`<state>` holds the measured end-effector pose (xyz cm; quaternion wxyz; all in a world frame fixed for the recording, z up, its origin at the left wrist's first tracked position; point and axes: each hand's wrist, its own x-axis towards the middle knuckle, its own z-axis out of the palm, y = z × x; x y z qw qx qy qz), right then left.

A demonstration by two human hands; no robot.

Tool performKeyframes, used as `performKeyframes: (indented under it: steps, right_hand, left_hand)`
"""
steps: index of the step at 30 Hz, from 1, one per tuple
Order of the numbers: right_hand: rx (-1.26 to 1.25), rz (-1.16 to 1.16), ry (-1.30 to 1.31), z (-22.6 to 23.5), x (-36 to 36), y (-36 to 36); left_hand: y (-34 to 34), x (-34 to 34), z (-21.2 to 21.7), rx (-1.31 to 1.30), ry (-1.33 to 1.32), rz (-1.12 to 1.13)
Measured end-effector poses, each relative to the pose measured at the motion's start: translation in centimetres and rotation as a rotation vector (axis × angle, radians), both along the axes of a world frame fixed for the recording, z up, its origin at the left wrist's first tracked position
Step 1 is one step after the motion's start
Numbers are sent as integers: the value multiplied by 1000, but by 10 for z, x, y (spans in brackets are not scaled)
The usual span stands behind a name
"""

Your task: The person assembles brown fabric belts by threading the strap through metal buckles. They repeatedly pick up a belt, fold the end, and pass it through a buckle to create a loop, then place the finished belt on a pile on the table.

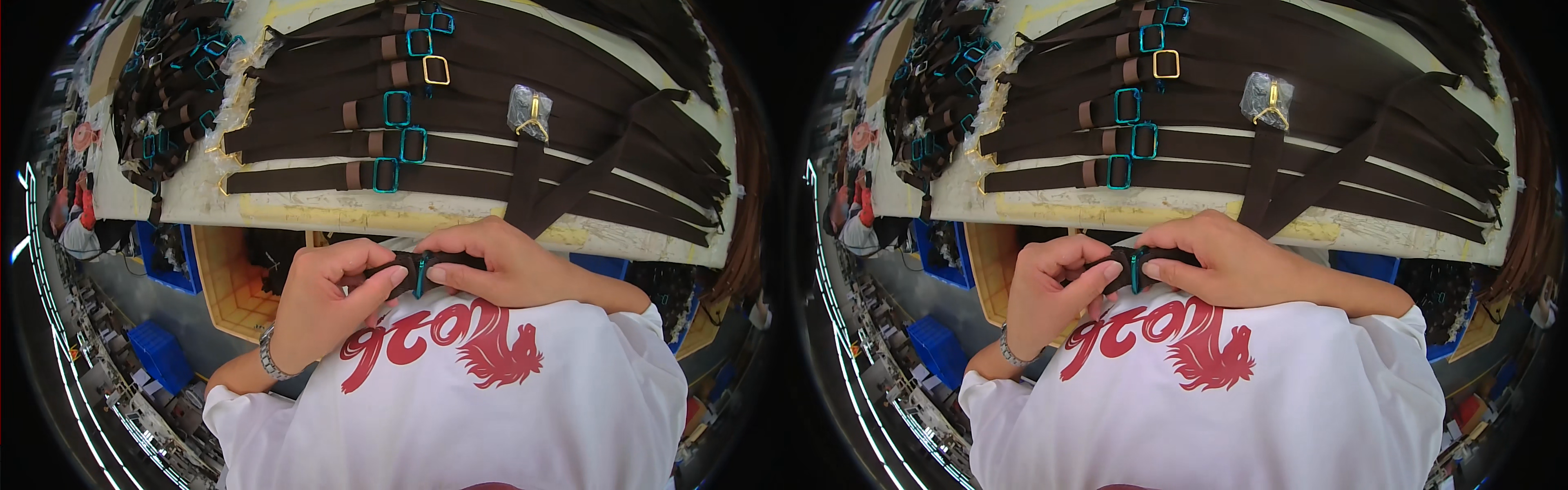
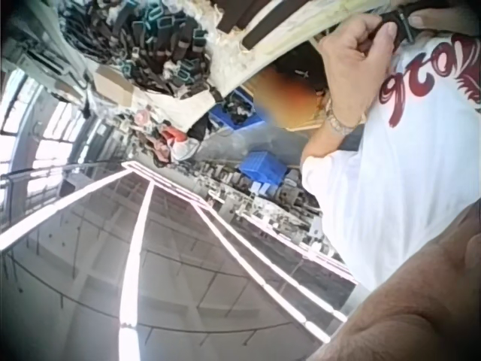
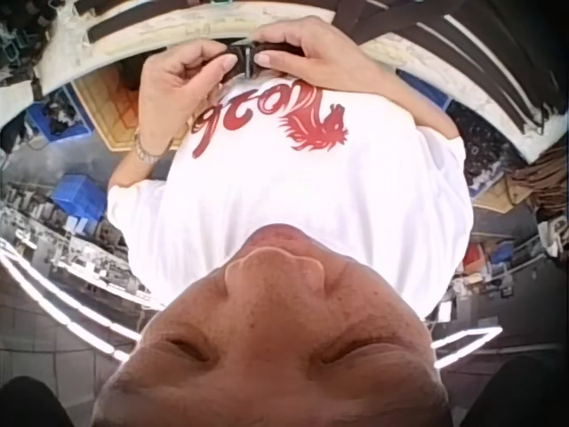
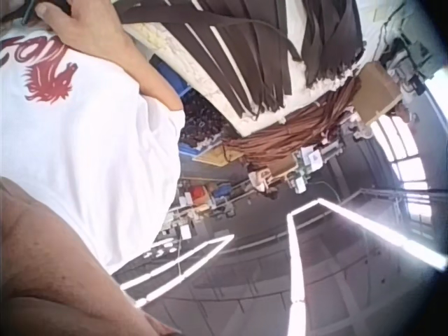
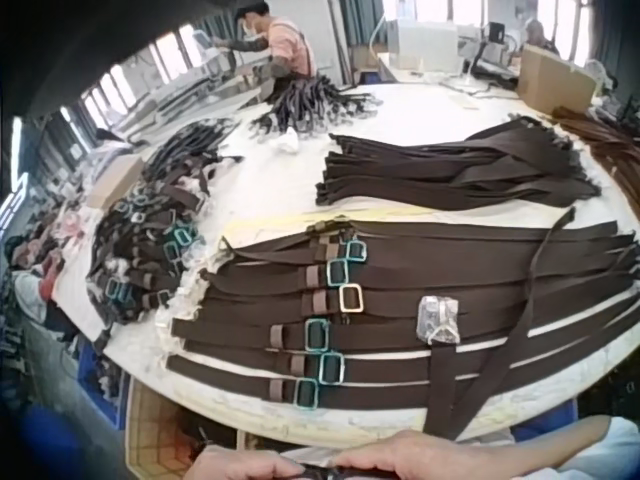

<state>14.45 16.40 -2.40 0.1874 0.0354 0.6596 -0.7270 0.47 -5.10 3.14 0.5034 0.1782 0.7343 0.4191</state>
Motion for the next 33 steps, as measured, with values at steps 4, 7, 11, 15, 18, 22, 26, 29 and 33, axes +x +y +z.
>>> performKeyframes:
  steps: [4,7,11,15,18,22,26,29,33]
  right_hand:
    - [194,-9,138,2,3,-3]
    - [407,-25,240,8,0,-4]
    - [195,-48,56,1,1,-4]
    - [-52,-99,-96,-11,10,-5]
    - [-129,-108,-184,-8,8,-3]
    - [-133,-117,-138,-14,8,-5]
    - [-103,-174,-36,-15,7,-3]
    - [91,-170,159,-7,10,-1]
    - [278,-197,284,-4,5,0]
  left_hand:
    - [-4,-9,-4,25,2,-149]
    - [0,-9,1,17,29,-171]
    - [8,0,0,-37,-37,-96]
    - [4,10,-17,118,225,-202]
    - [3,4,-21,149,298,-326]
    - [1,-11,-32,238,302,-472]
    - [12,-11,-26,-3,-257,-85]
    - [9,-6,-19,0,-350,29]
    - [8,0,-21,65,-430,162]
